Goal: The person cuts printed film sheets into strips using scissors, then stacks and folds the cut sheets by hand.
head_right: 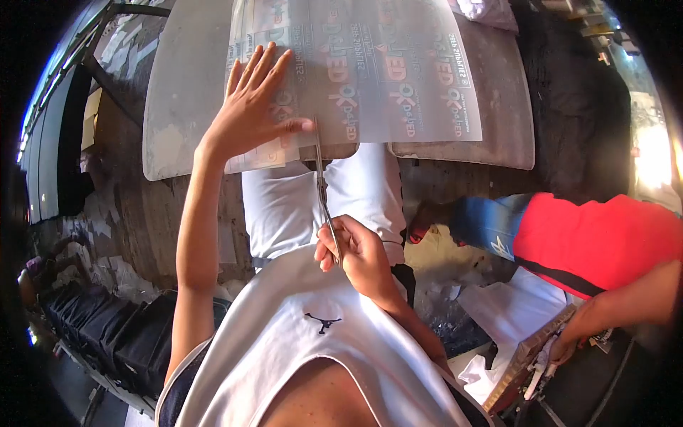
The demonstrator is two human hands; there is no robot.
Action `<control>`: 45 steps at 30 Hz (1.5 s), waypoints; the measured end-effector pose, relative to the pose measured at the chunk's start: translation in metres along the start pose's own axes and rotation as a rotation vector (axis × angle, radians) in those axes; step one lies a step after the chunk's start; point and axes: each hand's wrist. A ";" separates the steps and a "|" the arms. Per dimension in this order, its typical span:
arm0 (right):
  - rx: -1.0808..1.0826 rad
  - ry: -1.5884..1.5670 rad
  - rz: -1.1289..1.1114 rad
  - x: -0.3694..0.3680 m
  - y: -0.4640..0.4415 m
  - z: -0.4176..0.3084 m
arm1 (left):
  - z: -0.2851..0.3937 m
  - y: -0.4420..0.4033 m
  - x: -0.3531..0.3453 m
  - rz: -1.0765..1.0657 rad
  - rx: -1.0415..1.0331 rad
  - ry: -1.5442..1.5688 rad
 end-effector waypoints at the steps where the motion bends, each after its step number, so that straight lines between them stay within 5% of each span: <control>1: -0.012 0.005 0.004 0.000 0.000 -0.001 | 0.000 0.000 -0.002 -0.032 0.013 -0.042; 45: -0.042 0.042 -0.018 0.001 -0.061 -0.048 | 0.007 0.000 0.022 -0.110 0.036 0.057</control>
Point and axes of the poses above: each hand's wrist, its own y-axis away from the middle knuckle, its own x-axis out of the back of the hand, z = x × y, and after that the axes turned 5 degrees about x, right-handed
